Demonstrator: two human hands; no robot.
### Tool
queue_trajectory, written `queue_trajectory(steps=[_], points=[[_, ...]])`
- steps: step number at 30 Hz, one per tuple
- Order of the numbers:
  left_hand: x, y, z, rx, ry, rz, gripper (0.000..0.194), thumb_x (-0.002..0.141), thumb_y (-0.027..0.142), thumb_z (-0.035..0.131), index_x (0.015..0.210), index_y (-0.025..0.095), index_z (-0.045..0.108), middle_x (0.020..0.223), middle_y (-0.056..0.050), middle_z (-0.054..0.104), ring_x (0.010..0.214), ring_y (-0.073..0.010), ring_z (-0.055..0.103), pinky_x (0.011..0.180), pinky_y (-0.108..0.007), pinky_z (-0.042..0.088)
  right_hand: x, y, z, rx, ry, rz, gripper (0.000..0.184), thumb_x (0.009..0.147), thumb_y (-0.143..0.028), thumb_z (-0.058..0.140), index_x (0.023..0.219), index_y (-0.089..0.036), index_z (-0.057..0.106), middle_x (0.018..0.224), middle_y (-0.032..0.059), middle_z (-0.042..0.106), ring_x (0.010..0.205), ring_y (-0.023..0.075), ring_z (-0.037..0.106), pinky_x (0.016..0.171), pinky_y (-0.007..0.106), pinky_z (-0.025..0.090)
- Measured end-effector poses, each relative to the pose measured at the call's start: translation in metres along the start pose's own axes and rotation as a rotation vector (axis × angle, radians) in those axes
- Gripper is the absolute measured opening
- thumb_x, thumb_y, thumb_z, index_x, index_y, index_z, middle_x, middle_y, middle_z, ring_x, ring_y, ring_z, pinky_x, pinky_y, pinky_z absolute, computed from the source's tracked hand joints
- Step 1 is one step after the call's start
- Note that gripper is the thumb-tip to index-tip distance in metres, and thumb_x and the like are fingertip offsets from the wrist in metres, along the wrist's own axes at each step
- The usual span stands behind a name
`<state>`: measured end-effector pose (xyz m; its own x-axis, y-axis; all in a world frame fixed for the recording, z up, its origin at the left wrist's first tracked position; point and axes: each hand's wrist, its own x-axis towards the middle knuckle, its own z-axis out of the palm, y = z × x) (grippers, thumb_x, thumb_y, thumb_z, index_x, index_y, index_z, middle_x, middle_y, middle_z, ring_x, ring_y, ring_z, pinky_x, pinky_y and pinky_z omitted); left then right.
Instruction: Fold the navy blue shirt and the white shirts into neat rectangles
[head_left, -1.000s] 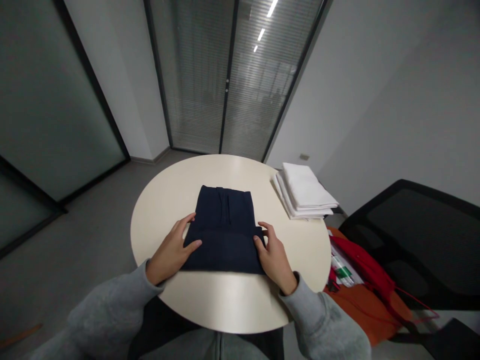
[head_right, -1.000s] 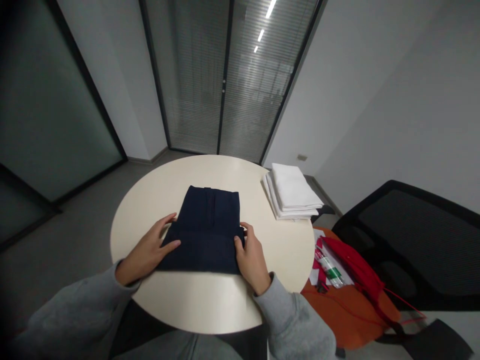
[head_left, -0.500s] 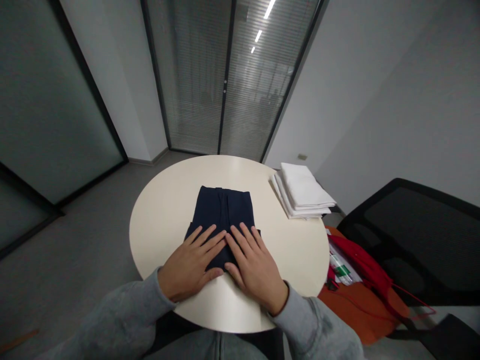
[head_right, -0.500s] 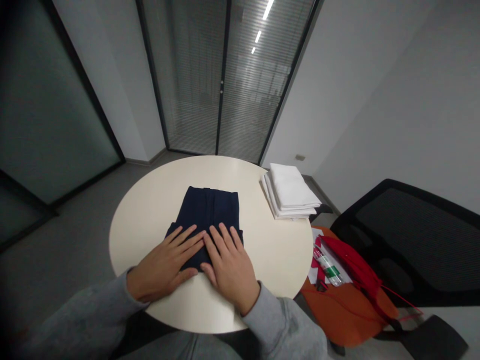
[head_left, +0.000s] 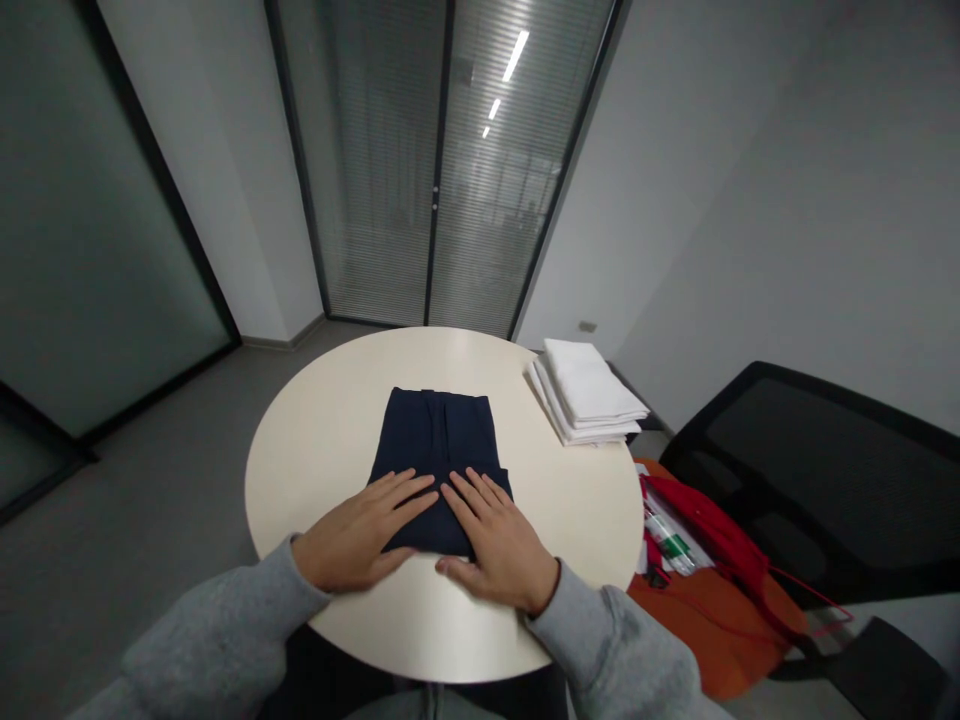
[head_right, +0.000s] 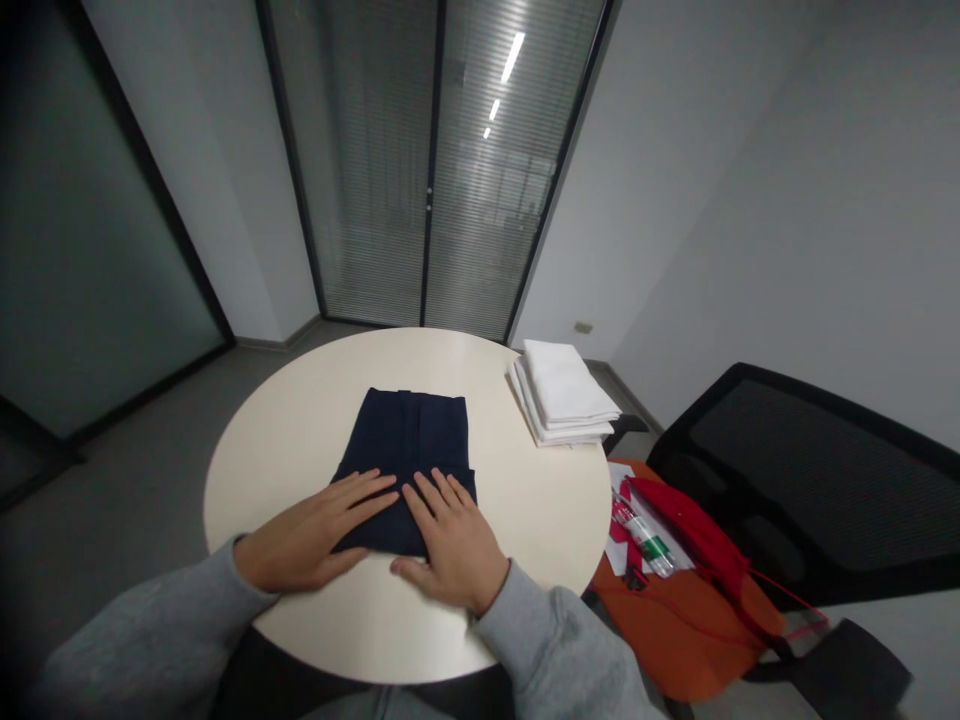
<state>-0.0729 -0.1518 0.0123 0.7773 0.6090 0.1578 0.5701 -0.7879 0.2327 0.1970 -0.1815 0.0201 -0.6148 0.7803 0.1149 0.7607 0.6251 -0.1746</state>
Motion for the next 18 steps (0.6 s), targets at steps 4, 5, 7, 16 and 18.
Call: queue_trajectory(steps=[4, 5, 7, 16, 18], points=[[0.001, -0.005, -0.015, -0.033, -0.011, 0.052, 0.087, 0.071, 0.01, 0.059, 0.155, 0.025, 0.046, 0.159, -0.009, 0.05, 0.15, -0.0318, 0.041, 0.123, -0.052, 0.037, 0.0, -0.002, -0.007, 0.005, 0.015, 0.005, 0.094, 0.083, -0.047, 0.071, 0.163, -0.014, 0.032, 0.168, 0.018, 0.031, 0.156, 0.0373, 0.025, 0.126, 0.053, 0.028], [0.003, -0.006, -0.021, -0.048, -0.022, 0.059, 0.085, 0.07, 0.009, 0.057, 0.153, 0.024, 0.049, 0.156, -0.009, 0.054, 0.147, -0.0312, 0.045, 0.122, -0.05, 0.039, 0.0, -0.003, -0.01, 0.002, 0.016, 0.005, 0.093, 0.082, -0.044, 0.07, 0.162, -0.014, 0.032, 0.168, 0.0182, 0.032, 0.155, 0.0376, 0.027, 0.126, 0.053, 0.029], [0.01, -0.006, -0.035, -0.101, -0.051, 0.066, 0.076, 0.073, 0.009, 0.053, 0.147, 0.025, 0.056, 0.149, -0.007, 0.061, 0.139, -0.0273, 0.056, 0.117, -0.045, 0.045, 0.001, -0.004, -0.015, -0.006, 0.005, 0.0, 0.092, 0.08, -0.038, 0.068, 0.162, -0.014, 0.033, 0.166, 0.0179, 0.035, 0.153, 0.0379, 0.031, 0.124, 0.052, 0.032], [0.026, -0.014, -0.085, -0.594, -0.174, -0.025, 0.05, 0.084, 0.017, 0.052, 0.126, 0.034, 0.074, 0.121, 0.005, 0.078, 0.111, -0.022, 0.073, 0.1, -0.033, 0.054, 0.004, 0.002, -0.078, 0.188, -0.124, -0.006, 0.067, 0.077, -0.013, 0.057, 0.143, -0.023, 0.056, 0.128, 0.0071, 0.071, 0.113, 0.0241, 0.069, 0.102, 0.036, 0.052], [0.025, -0.02, -0.09, -0.728, -0.192, -0.054, 0.046, 0.085, 0.022, 0.055, 0.126, 0.034, 0.074, 0.124, 0.005, 0.077, 0.114, -0.0237, 0.071, 0.101, -0.035, 0.054, 0.007, 0.011, -0.093, 0.329, -0.143, 0.0, 0.057, 0.08, -0.013, 0.057, 0.135, -0.026, 0.062, 0.117, 0.0027, 0.075, 0.103, 0.0208, 0.07, 0.094, 0.032, 0.053]])
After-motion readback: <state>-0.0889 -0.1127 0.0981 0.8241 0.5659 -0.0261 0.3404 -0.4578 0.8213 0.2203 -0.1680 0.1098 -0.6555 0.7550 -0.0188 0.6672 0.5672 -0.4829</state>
